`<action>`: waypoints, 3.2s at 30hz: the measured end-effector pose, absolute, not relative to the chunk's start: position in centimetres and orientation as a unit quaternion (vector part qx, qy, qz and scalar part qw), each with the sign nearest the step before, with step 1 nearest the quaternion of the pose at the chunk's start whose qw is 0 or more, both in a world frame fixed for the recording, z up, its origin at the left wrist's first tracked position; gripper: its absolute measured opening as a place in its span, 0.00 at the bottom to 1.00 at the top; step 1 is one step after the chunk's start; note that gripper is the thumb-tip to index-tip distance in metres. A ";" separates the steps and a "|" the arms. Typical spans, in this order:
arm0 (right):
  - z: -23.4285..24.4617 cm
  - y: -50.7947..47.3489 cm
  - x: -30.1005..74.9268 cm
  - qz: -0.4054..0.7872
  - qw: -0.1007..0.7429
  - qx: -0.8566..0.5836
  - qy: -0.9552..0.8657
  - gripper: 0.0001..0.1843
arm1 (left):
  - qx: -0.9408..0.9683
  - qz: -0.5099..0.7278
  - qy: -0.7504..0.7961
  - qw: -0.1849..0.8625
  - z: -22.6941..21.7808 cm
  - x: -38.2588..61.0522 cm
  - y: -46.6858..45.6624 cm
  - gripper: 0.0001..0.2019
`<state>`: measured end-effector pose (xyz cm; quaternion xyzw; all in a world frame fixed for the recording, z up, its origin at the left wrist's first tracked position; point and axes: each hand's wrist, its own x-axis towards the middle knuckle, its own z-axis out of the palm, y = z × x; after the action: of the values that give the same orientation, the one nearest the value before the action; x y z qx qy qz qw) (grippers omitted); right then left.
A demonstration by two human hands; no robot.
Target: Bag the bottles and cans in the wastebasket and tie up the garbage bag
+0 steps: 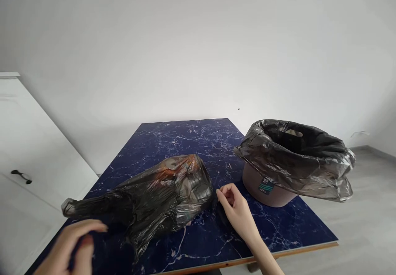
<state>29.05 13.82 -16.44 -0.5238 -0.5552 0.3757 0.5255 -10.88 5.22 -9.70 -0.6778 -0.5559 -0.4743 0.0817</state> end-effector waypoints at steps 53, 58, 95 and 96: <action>-17.5 11.6 32.8 0.368 0.443 -0.588 -0.569 0.32 | -0.746 -0.254 -0.517 -0.334 -7.4 -7.5 13.3 0.21; -17.8 11.6 32.9 0.373 0.449 -0.578 -0.570 0.30 | -0.785 -0.226 -0.497 -0.294 -7.4 -7.7 11.3 0.20; -18.1 11.8 33.7 0.410 0.538 -0.569 -0.468 0.27 | -0.431 -0.667 -0.588 -0.154 -7.4 -11.2 7.2 0.26; -18.0 11.8 33.6 0.411 0.536 -0.569 -0.470 0.27 | -0.418 -0.692 -0.579 -0.107 -7.0 -11.8 7.5 0.26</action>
<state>33.63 11.75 -18.04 -0.5690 -0.4697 0.4105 0.5358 -11.76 7.53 -6.98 -0.4184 -0.5788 -0.6917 -0.1073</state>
